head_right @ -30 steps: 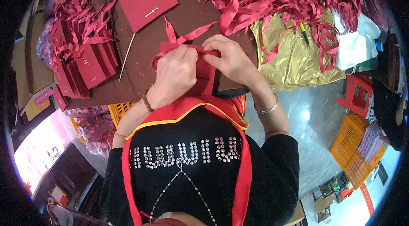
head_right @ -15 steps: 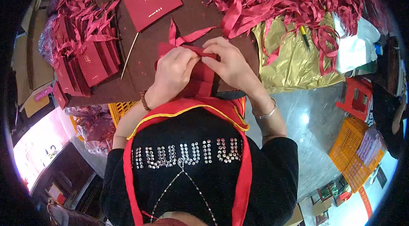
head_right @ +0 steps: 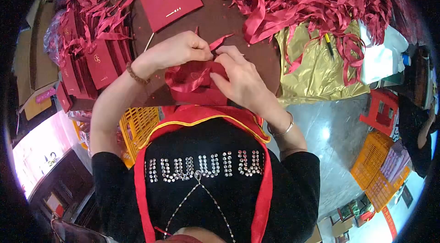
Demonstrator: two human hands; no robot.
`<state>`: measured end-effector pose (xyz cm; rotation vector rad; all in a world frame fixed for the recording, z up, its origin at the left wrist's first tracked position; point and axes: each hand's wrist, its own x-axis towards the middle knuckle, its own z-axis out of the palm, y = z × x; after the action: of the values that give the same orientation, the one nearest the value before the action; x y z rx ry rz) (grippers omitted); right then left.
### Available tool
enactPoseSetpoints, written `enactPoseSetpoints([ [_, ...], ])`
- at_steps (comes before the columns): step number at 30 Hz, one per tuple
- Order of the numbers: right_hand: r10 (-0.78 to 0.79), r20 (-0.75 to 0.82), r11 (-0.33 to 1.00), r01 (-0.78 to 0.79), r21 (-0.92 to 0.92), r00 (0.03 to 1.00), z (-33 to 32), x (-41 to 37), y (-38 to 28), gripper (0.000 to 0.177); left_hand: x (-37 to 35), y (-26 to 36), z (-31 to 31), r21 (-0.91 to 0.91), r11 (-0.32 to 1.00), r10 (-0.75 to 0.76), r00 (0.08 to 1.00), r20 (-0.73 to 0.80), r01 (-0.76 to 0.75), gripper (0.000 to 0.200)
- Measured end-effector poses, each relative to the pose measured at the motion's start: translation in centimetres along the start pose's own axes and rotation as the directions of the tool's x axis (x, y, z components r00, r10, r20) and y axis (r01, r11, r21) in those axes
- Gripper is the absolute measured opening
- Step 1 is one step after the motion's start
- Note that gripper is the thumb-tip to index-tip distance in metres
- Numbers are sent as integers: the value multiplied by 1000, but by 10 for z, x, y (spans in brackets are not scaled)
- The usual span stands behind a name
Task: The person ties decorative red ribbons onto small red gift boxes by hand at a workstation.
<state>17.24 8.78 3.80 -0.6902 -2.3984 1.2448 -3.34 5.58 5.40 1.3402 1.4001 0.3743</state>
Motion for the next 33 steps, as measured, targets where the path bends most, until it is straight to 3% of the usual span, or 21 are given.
enactPoseSetpoints([
  [2,31,34,999,-32,25,999,-4,1,-8,30,9,-5,-4,-54,993,-93,984,149,102,24],
  [5,-21,-38,1000,21,-6,999,-1,0,-9,29,13,1,-7,-37,994,-88,972,218,98,23],
  [12,-1,-77,999,-2,-42,997,4,1,-11,25,10,14,-11,-61,988,-120,955,273,142,23],
  [14,-61,-71,996,56,-65,996,3,2,-11,27,9,11,-9,-119,984,-99,965,243,131,22],
  [18,-33,-49,999,32,-22,998,1,3,-12,24,5,10,-7,-129,981,-115,968,224,146,19],
  [27,25,86,976,-43,213,996,-5,11,17,22,12,-13,10,-225,967,-130,990,-47,116,16],
  [30,-62,104,981,42,192,993,-7,14,19,20,15,-14,10,-159,984,-95,989,-116,76,15],
  [32,-12,215,966,-44,254,976,-10,13,13,19,23,-20,7,-410,912,-97,977,-192,10,16],
  [33,-15,219,966,-43,255,976,-10,13,10,19,20,-8,-2,-403,915,-129,961,-243,21,17],
])
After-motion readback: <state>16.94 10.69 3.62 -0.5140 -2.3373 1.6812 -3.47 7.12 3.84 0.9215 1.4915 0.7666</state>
